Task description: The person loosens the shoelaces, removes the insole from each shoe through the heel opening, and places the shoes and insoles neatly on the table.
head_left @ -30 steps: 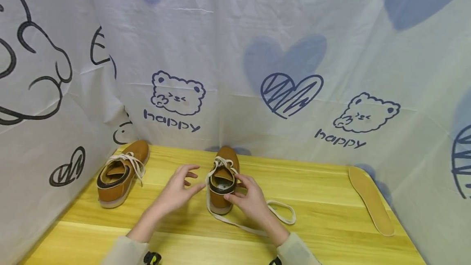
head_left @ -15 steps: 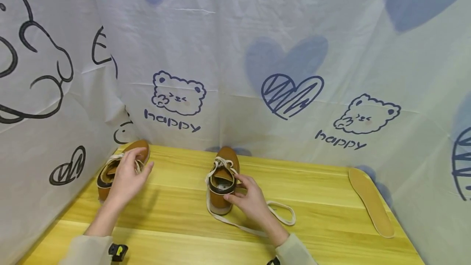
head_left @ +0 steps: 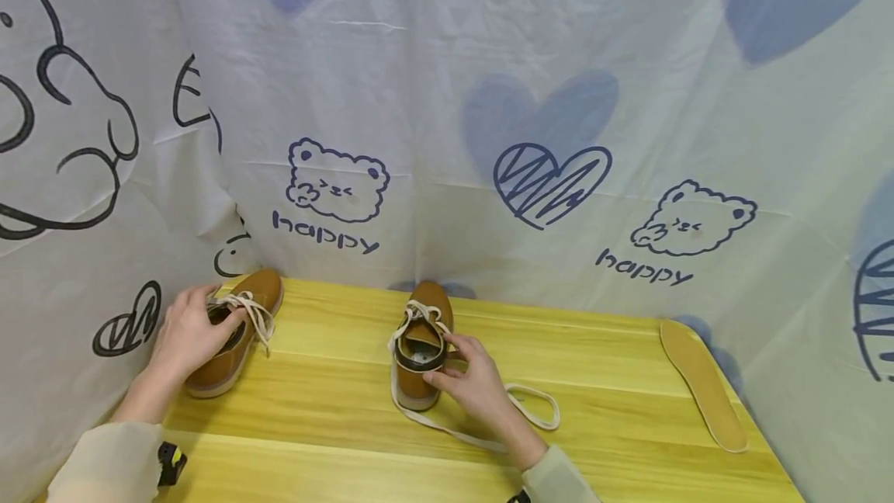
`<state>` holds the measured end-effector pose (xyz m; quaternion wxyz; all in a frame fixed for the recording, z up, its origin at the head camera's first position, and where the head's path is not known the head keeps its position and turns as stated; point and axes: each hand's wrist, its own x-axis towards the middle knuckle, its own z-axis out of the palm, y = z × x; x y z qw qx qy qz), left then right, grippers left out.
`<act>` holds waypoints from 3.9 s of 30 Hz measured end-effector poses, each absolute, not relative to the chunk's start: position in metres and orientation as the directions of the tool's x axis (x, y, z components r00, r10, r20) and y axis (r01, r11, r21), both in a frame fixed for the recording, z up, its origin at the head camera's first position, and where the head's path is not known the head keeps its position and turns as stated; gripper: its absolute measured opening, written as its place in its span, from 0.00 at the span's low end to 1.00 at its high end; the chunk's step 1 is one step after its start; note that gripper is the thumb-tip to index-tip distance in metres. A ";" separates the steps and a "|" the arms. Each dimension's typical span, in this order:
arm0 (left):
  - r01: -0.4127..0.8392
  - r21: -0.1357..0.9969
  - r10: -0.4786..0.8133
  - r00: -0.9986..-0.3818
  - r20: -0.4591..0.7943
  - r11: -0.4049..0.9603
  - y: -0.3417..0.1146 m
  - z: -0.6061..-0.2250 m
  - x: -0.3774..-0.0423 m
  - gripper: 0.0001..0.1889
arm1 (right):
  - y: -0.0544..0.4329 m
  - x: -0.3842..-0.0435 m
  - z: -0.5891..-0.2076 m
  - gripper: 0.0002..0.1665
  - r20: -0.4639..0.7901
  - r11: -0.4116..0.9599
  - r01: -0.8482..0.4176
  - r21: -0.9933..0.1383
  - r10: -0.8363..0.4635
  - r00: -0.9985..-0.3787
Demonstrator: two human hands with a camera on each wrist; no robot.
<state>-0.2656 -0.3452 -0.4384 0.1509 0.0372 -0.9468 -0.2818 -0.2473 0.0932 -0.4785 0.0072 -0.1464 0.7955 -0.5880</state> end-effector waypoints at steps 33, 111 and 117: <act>-0.062 0.599 -0.125 -0.990 0.065 0.798 -0.337 -0.448 -0.256 0.51 | 0.093 -0.247 -0.476 0.43 0.145 0.275 -0.213 -0.938 -0.246 -0.958; 0.141 0.465 0.123 -0.990 0.069 0.874 -0.190 -0.422 -0.151 0.29 | 0.061 -0.164 -0.461 0.45 0.013 0.425 -0.304 -0.853 -0.566 -0.825; 0.129 0.481 0.101 -0.991 0.083 0.867 -0.211 -0.419 -0.170 0.29 | 0.049 -0.161 -0.458 0.48 -0.062 0.487 -0.276 -0.829 -0.570 -0.819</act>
